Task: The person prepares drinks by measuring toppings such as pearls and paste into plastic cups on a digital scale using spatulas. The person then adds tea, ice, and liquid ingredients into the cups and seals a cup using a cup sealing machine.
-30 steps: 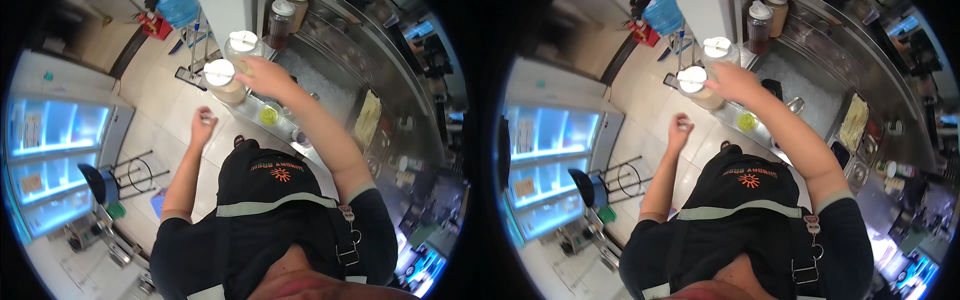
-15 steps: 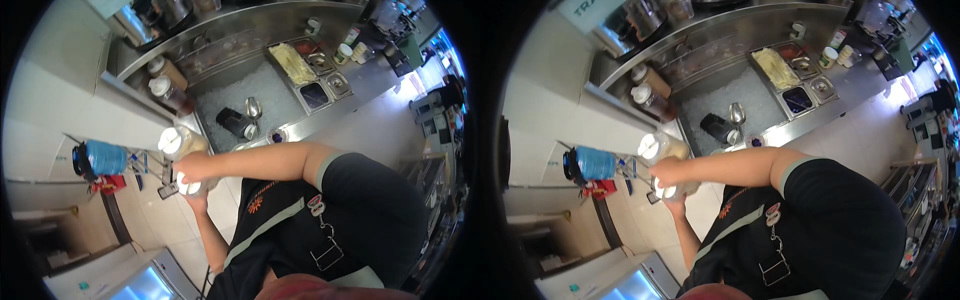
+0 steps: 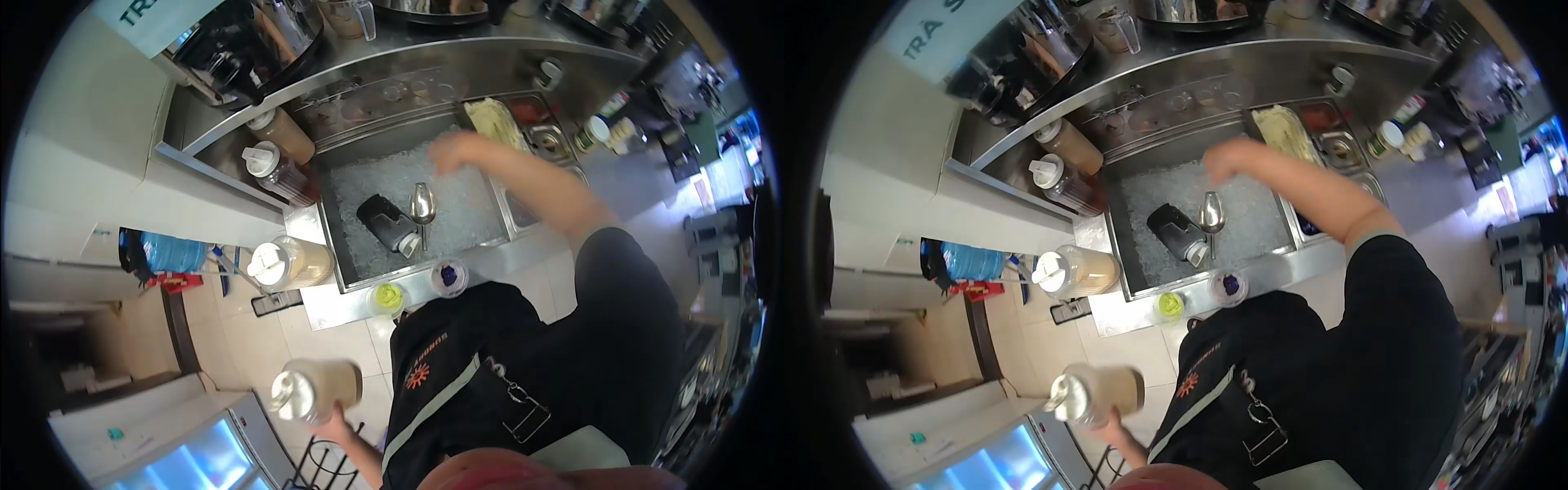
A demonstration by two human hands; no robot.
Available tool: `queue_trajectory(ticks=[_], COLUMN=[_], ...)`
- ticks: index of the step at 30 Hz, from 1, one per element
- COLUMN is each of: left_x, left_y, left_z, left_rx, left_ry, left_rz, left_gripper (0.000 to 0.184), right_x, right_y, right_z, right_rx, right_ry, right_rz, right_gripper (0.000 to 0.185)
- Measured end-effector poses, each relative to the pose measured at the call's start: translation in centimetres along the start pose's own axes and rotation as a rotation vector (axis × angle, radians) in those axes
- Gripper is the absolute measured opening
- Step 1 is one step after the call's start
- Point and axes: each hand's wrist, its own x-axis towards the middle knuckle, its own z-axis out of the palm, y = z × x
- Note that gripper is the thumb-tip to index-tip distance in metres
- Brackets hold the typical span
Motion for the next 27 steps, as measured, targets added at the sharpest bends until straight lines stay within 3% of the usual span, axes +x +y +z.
queue_trajectory(ticks=[1,3,4,5,11,17,20,21,22,23,24,26,27], left_x=[-1.4,-4.4,-5.4,-6.9,-12.2,-11.8,-9.5,-8.6,-7.5,-6.4,-5.3,-2.9,-1.8], left_y=[1.2,6.0,10.0,14.7,19.8,24.5,26.3,27.0,27.7,28.4,29.2,30.0,30.6], left_z=[-1.9,-3.6,-3.5,-1.2,1.5,4.4,5.9,6.5,7.2,7.9,8.6,10.8,12.3], left_rx=[0.041,0.053,0.202,0.445,0.544,0.546,0.488,0.465,0.443,0.417,0.393,0.365,0.368], left_ry=[0.055,0.266,0.346,0.253,0.343,0.219,0.076,0.020,-0.053,-0.133,-0.219,-0.383,-0.467], left_rz=[-0.008,-0.048,-0.101,-0.255,-0.260,-0.108,0.038,0.084,0.128,0.168,0.204,0.248,0.252], left_gripper=[0.095,0.088,0.096,0.103,0.094,0.086,0.083,0.082,0.082,0.081,0.081,0.080,0.083], right_x=[0.3,8.4,10.3,12.4,17.8,12.9,7.3,5.4,5.1,4.1,1.5,-4.5,-6.8], right_y=[3.4,12.3,14.2,16.5,20.7,22.4,19.7,18.6,18.6,17.8,15.8,11.9,10.2], right_z=[-2.0,-3.0,-4.4,-5.5,-6.5,-5.1,-4.9,-4.6,-3.5,-2.4,-1.3,0.5,1.7], right_rx=[-0.005,0.061,0.048,0.056,-0.007,0.102,0.353,0.310,0.024,-0.032,-0.027,0.414,0.418], right_ry=[0.241,0.744,0.947,0.955,0.844,1.080,1.263,1.281,1.033,1.185,1.174,0.792,0.790], right_rz=[0.096,0.091,0.063,0.026,0.003,-0.140,-0.372,-0.454,-0.368,-0.584,-0.589,-0.543,-0.537], right_gripper=[0.046,0.041,0.038,0.038,0.033,0.028,0.026,0.025,0.032,0.036,0.036,0.042,0.042])
